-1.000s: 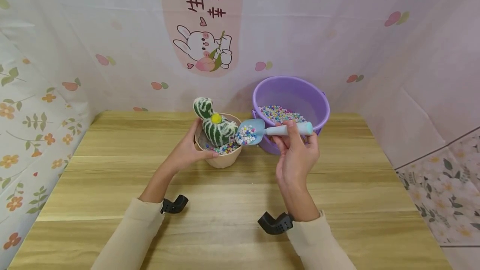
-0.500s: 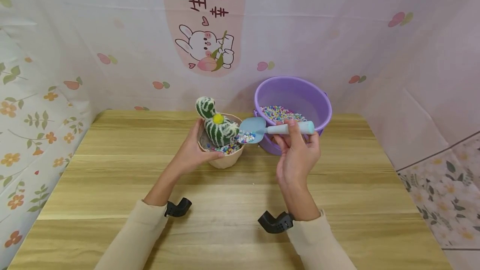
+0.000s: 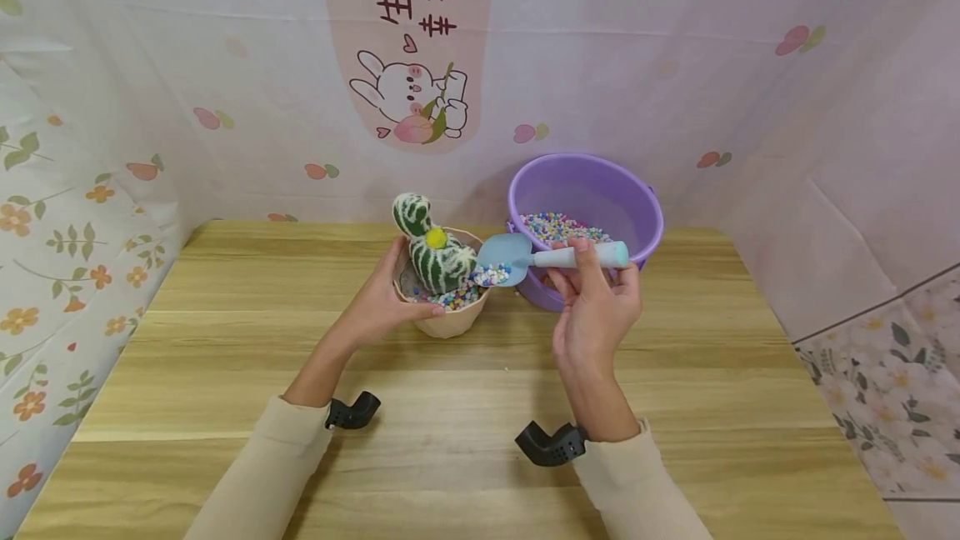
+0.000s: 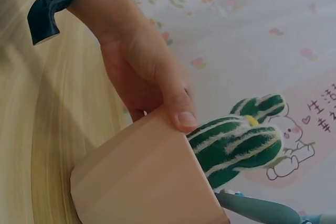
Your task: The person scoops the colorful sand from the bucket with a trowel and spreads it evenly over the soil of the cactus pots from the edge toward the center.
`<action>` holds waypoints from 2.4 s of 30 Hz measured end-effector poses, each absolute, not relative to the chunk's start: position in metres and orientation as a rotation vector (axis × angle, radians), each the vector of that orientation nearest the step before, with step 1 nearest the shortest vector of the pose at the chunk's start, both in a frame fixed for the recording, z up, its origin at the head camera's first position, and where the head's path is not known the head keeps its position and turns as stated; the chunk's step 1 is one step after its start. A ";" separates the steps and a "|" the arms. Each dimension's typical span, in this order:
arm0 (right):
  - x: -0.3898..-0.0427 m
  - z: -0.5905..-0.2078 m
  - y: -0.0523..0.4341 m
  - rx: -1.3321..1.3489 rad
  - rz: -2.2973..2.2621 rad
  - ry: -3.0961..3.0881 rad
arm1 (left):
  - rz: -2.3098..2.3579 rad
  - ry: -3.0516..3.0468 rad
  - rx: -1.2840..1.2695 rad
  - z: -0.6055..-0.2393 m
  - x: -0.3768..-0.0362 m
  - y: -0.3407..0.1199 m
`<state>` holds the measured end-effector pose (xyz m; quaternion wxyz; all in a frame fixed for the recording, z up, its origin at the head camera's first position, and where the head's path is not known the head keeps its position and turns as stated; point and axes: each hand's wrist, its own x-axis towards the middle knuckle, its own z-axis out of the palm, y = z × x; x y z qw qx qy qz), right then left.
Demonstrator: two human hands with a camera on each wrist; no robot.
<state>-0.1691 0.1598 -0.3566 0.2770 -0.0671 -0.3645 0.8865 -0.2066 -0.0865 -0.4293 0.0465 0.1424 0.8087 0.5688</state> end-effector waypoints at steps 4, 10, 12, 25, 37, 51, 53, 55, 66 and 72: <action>-0.170 -0.357 0.158 -0.157 2.362 -0.985 | 1.790 2.407 0.498 -0.430 -0.210 -0.089; -0.171 -0.358 0.156 -0.089 2.352 -0.949 | 1.835 2.337 0.535 -0.432 -0.215 -0.091; -0.171 -0.358 0.155 -0.082 2.346 -0.939 | 1.835 2.326 0.543 -0.433 -0.215 -0.091; -0.170 -0.357 0.155 -0.095 2.321 -0.952 | 1.851 2.409 0.429 -0.432 -0.203 -0.085; -0.170 -0.354 0.153 -0.099 2.316 -0.936 | 1.817 2.397 0.344 -0.430 -0.202 -0.084; -0.170 -0.354 0.153 -0.055 2.303 -0.951 | 1.767 2.313 0.376 -0.428 -0.210 -0.094; -0.170 -0.354 0.153 -0.050 2.303 -0.955 | 1.751 2.314 0.380 -0.428 -0.211 -0.095; -0.170 -0.354 0.153 -0.048 2.301 -0.962 | 1.734 2.313 0.380 -0.428 -0.212 -0.096; -0.170 -0.356 0.152 -0.052 2.269 -1.015 | 1.777 2.227 0.367 -0.430 -0.215 -0.099; -0.169 -0.356 0.150 -0.019 2.259 -1.015 | 1.794 2.325 0.372 -0.429 -0.206 -0.096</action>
